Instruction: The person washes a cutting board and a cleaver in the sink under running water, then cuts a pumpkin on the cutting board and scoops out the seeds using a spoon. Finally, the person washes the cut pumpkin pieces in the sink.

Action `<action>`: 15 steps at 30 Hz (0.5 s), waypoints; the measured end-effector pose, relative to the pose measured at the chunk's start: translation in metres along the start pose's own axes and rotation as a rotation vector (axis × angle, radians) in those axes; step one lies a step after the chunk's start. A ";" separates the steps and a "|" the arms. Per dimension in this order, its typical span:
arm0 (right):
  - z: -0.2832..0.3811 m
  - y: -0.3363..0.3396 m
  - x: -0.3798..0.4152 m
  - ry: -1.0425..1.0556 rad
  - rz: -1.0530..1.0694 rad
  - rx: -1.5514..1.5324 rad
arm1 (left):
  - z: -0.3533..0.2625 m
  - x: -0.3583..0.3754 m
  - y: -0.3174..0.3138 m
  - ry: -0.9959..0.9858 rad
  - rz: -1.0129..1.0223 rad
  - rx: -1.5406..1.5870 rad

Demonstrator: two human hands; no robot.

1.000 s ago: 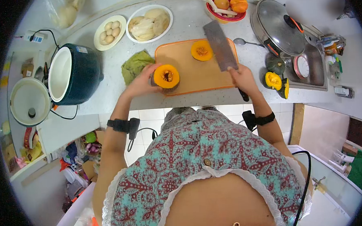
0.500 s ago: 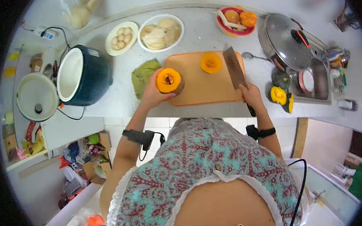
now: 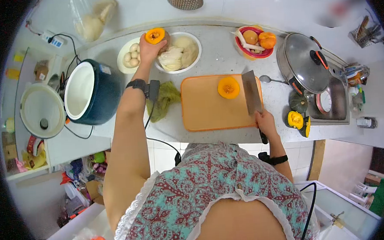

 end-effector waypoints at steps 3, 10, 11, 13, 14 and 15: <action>-0.025 -0.009 -0.003 -0.031 -0.004 -0.048 | -0.026 -0.003 -0.002 0.011 0.008 0.032; -0.008 0.001 0.006 0.154 -0.134 0.091 | -0.079 0.017 -0.024 -0.040 0.090 0.090; -0.001 -0.002 0.007 0.176 -0.115 0.090 | -0.087 0.023 -0.019 -0.029 0.067 0.074; -0.011 -0.005 0.006 -0.003 -0.068 0.077 | -0.106 0.033 -0.015 -0.041 0.115 0.072; -0.007 -0.006 0.006 0.003 -0.061 0.079 | -0.105 0.033 -0.010 -0.037 0.108 0.067; -0.005 -0.006 0.009 -0.012 -0.045 0.083 | -0.106 0.034 -0.009 -0.053 0.110 0.069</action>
Point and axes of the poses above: each hand's wrist, its own x-axis away from the middle knuckle, its own y-axis out of the back of the hand, z = x × y, the point moved 10 cm from there along -x, towards the middle knuckle, and after that the axes turned 1 degree about -x, right-handed, at the moved point
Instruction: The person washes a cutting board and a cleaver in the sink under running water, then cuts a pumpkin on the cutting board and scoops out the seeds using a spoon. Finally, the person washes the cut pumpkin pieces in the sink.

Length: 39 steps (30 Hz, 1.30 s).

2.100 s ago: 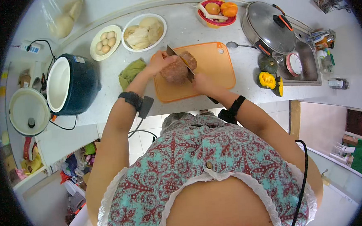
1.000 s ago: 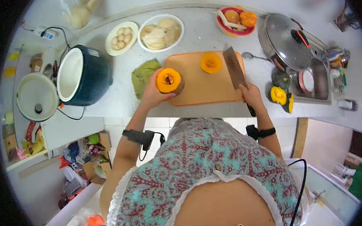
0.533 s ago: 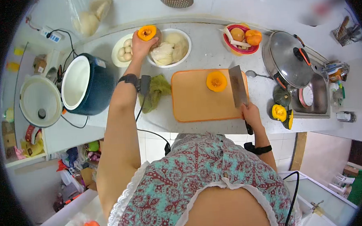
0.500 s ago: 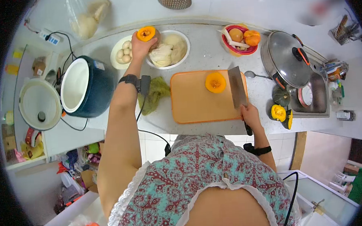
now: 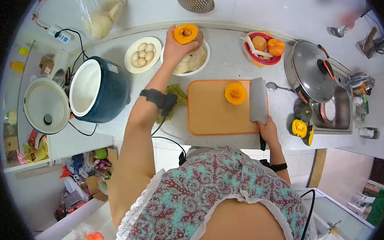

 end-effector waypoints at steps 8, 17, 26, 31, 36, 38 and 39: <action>-0.008 -0.004 -0.002 0.061 -0.020 0.022 | 0.076 -0.026 0.033 0.070 -0.152 0.020; -0.010 -0.005 -0.004 0.090 -0.008 -0.048 | 0.142 -0.020 0.074 0.264 -0.186 -0.402; -0.027 -0.007 -0.010 0.072 -0.065 -0.015 | 0.147 -0.022 0.078 0.151 -0.127 -0.602; -0.034 -0.013 -0.015 0.069 0.043 -0.051 | 0.157 -0.022 0.073 0.124 -0.101 -0.591; -0.046 -0.015 -0.014 0.015 0.054 -0.141 | 0.000 0.043 0.029 -0.249 -0.133 -0.379; -0.040 -0.013 -0.010 0.021 0.055 -0.198 | 0.001 0.095 -0.064 -0.185 0.231 -0.113; -0.024 -0.005 -0.005 -0.030 0.074 -0.219 | -0.032 0.132 -0.095 -0.485 0.323 -0.221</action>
Point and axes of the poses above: each hand's wrist, its own x-axis away from the middle knuckle, its own y-axis out of the back of the hand, z = x × y, the point moved 10 cm from there along -x, towards the middle knuckle, and after that the axes turned 1 degree about -x, right-handed, at the moved point
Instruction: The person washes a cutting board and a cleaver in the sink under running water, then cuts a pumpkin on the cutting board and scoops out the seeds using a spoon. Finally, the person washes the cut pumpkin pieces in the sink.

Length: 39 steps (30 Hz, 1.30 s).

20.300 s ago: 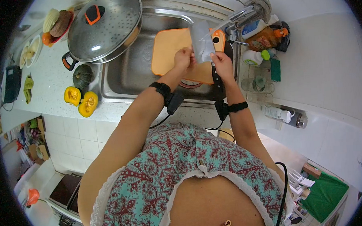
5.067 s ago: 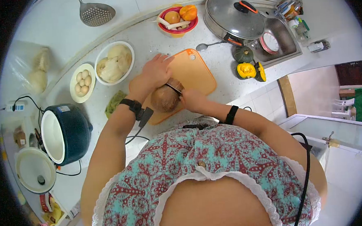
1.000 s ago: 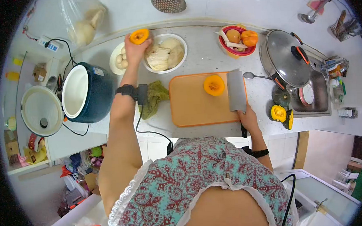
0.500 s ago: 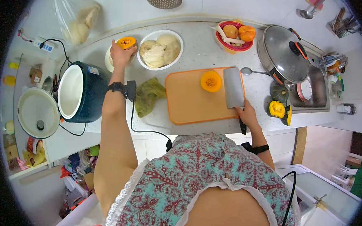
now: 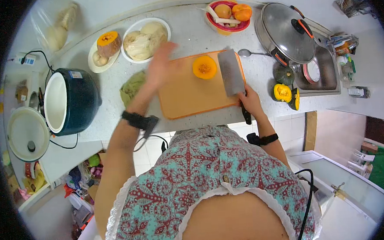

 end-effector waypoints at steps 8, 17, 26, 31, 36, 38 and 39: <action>0.073 0.030 0.010 0.278 -0.222 0.094 | -0.023 0.023 -0.116 0.332 0.317 0.288; 0.109 0.002 0.029 0.380 -0.053 0.369 | -0.028 0.030 -0.064 0.186 0.110 0.240; 0.114 -0.035 0.031 0.357 0.029 0.635 | -0.065 -0.053 -0.070 -0.091 0.022 0.030; 0.109 -0.048 0.028 0.303 0.078 0.681 | -0.060 -0.046 -0.101 -0.090 0.218 -0.056; 0.133 -0.063 0.028 0.441 0.083 0.667 | -0.030 -0.038 -0.129 -0.175 0.347 -0.104; 0.136 -0.063 0.024 0.447 0.073 0.667 | -0.029 -0.041 -0.116 -0.100 0.296 -0.096; 0.133 -0.066 0.023 0.429 0.081 0.690 | -0.028 -0.040 -0.118 -0.104 0.298 -0.091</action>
Point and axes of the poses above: each hand's wrist, its own x-axis away from the middle knuckle, its own y-axis out of the back of the hand, z = x × y, the point moved 10 cm from there along -x, towards the middle knuckle, and after that the axes turned 1 degree about -x, right-handed, at the moved point
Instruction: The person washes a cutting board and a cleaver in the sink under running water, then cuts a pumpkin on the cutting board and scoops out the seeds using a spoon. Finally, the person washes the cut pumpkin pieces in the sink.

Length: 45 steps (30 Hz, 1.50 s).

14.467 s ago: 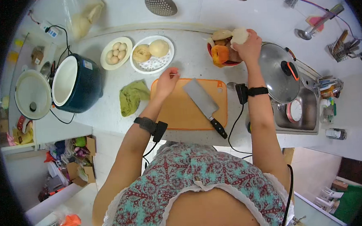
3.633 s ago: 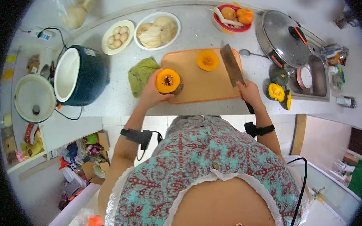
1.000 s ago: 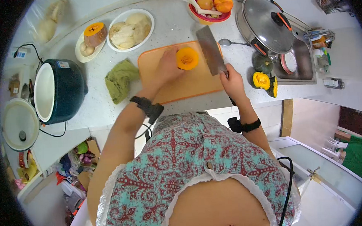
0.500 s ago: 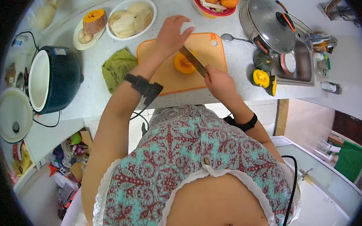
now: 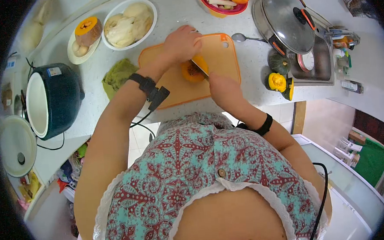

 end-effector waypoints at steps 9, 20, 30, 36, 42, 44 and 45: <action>-0.031 -0.045 -0.001 -0.167 0.078 -0.014 | -0.013 0.002 0.003 0.088 0.025 -0.003; -0.076 -0.047 -0.003 -0.139 -0.089 -0.349 | 0.040 0.053 0.005 0.578 -0.040 0.156; -0.057 -0.028 0.003 -0.031 -0.129 -0.346 | 0.013 0.109 -0.062 0.704 0.281 0.942; -0.077 -0.029 -0.002 0.017 -0.337 -0.477 | 0.023 0.148 -0.042 0.554 0.095 1.177; -0.065 -0.042 0.002 -0.242 0.118 -0.911 | 0.024 0.175 -0.025 0.618 -0.132 1.157; -0.052 -0.042 0.003 -0.216 0.213 -0.863 | 0.026 0.178 -0.020 0.658 -0.148 0.959; -0.044 -0.034 0.004 -0.223 0.204 -0.831 | 0.020 0.176 -0.011 0.660 -0.150 0.959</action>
Point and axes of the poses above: each hand's wrist, its own x-axis away from the middle knuckle, its own y-axis out of the back of the hand, z = x × y, the point moved 10 cm from there along -x, towards the middle knuckle, and after that the axes turned 1 degree about -x, right-handed, at the moved point
